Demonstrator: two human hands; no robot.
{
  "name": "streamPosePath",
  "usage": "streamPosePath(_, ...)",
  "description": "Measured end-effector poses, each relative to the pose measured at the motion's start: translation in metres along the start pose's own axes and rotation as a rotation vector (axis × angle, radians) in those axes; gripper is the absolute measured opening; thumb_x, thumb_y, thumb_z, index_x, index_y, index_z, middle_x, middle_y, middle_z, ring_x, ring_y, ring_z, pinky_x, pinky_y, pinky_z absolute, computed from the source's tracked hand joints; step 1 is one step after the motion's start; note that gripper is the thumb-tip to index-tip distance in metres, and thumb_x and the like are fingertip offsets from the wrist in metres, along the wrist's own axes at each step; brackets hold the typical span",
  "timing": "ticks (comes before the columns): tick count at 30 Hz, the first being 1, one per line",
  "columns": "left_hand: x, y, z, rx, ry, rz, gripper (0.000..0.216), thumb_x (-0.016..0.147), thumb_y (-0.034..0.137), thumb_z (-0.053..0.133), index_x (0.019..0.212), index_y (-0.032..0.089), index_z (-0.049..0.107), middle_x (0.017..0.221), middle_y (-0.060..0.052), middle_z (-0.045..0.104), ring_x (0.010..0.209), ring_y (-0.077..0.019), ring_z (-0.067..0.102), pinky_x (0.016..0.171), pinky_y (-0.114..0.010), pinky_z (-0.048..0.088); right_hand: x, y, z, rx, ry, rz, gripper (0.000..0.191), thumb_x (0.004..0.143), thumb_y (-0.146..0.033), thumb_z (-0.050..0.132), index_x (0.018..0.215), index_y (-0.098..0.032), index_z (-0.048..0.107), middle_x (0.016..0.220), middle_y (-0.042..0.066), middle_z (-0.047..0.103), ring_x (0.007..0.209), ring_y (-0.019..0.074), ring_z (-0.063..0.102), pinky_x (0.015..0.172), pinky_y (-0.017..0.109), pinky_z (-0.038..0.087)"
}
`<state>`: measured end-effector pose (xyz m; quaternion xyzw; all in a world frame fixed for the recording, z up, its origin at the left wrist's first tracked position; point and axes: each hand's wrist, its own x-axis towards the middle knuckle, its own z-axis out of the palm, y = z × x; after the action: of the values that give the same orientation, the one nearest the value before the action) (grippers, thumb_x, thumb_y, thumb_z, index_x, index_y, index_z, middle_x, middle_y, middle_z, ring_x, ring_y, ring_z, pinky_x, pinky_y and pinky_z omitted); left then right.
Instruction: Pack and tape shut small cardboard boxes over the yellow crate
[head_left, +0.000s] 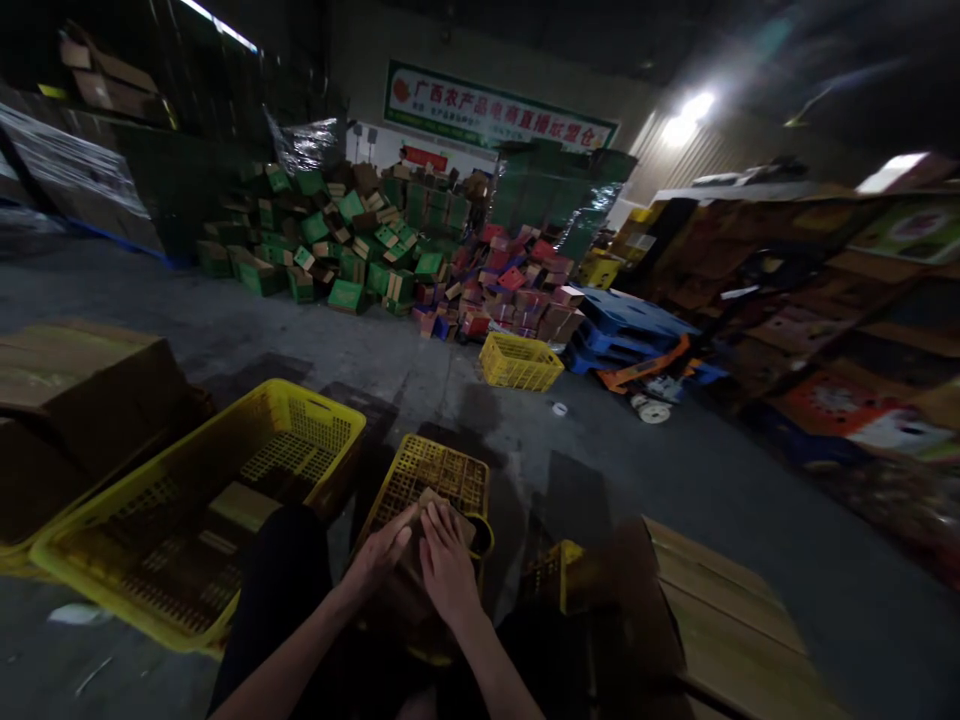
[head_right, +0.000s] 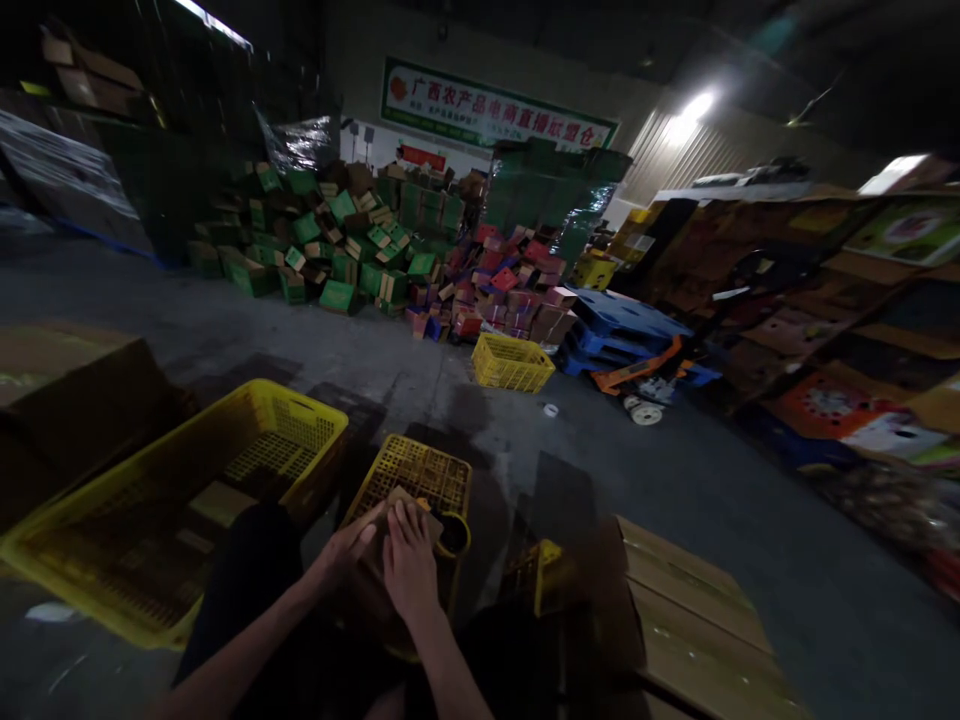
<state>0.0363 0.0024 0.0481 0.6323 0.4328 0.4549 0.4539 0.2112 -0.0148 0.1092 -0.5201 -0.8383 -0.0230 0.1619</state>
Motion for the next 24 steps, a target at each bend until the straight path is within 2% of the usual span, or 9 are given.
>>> streamPosePath(6, 0.002, 0.001, 0.001, -0.042, 0.021, -0.037, 0.054, 0.098, 0.049, 0.045, 0.144, 0.022, 0.058, 0.151, -0.003, 0.054, 0.143, -0.0208, 0.046, 0.124, -0.037, 0.030, 0.014, -0.005, 0.000, 0.000, -0.009, 0.040, 0.049, 0.105, -0.025, 0.037, 0.153, -0.020, 0.045, 0.160, 0.003, 0.040, 0.151, 0.0240, 0.032, 0.123, 0.048, 0.033)
streamPosePath(13, -0.002, 0.007, 0.004, -0.082, 0.093, -0.093, 0.057, 0.098, 0.057, 0.044, 0.137, 0.021, 0.064, 0.144, -0.005, 0.061, 0.141, -0.0233, 0.050, 0.122, -0.039, 0.034, 0.023, -0.017, 0.010, 0.002, 0.010, 0.141, 0.050, 0.103, -0.026, 0.039, 0.153, -0.019, 0.044, 0.160, 0.006, 0.041, 0.153, 0.0275, 0.028, 0.122, 0.053, 0.031)
streamPosePath(19, -0.008, 0.012, 0.007, -0.259, 0.132, -0.110, 0.066, 0.096, 0.067, 0.045, 0.132, 0.017, 0.067, 0.141, -0.009, 0.063, 0.138, -0.0298, 0.052, 0.122, -0.046, 0.034, 0.025, -0.021, 0.002, 0.073, 0.014, 0.074, 0.053, 0.100, -0.023, 0.043, 0.154, -0.023, 0.044, 0.159, 0.004, 0.042, 0.154, 0.0284, 0.024, 0.122, 0.056, 0.030)
streamPosePath(24, -0.010, 0.019, 0.006, -0.302, 0.140, -0.140, 0.073, 0.093, 0.073, 0.046, 0.130, 0.013, 0.068, 0.135, -0.012, 0.067, 0.133, -0.0342, 0.056, 0.117, -0.048, 0.040, 0.015, -0.028, -0.007, 0.098, 0.017, 0.023, 0.049, 0.102, -0.025, 0.044, 0.151, -0.027, 0.048, 0.158, 0.001, 0.045, 0.153, 0.0255, 0.026, 0.122, 0.051, 0.033)
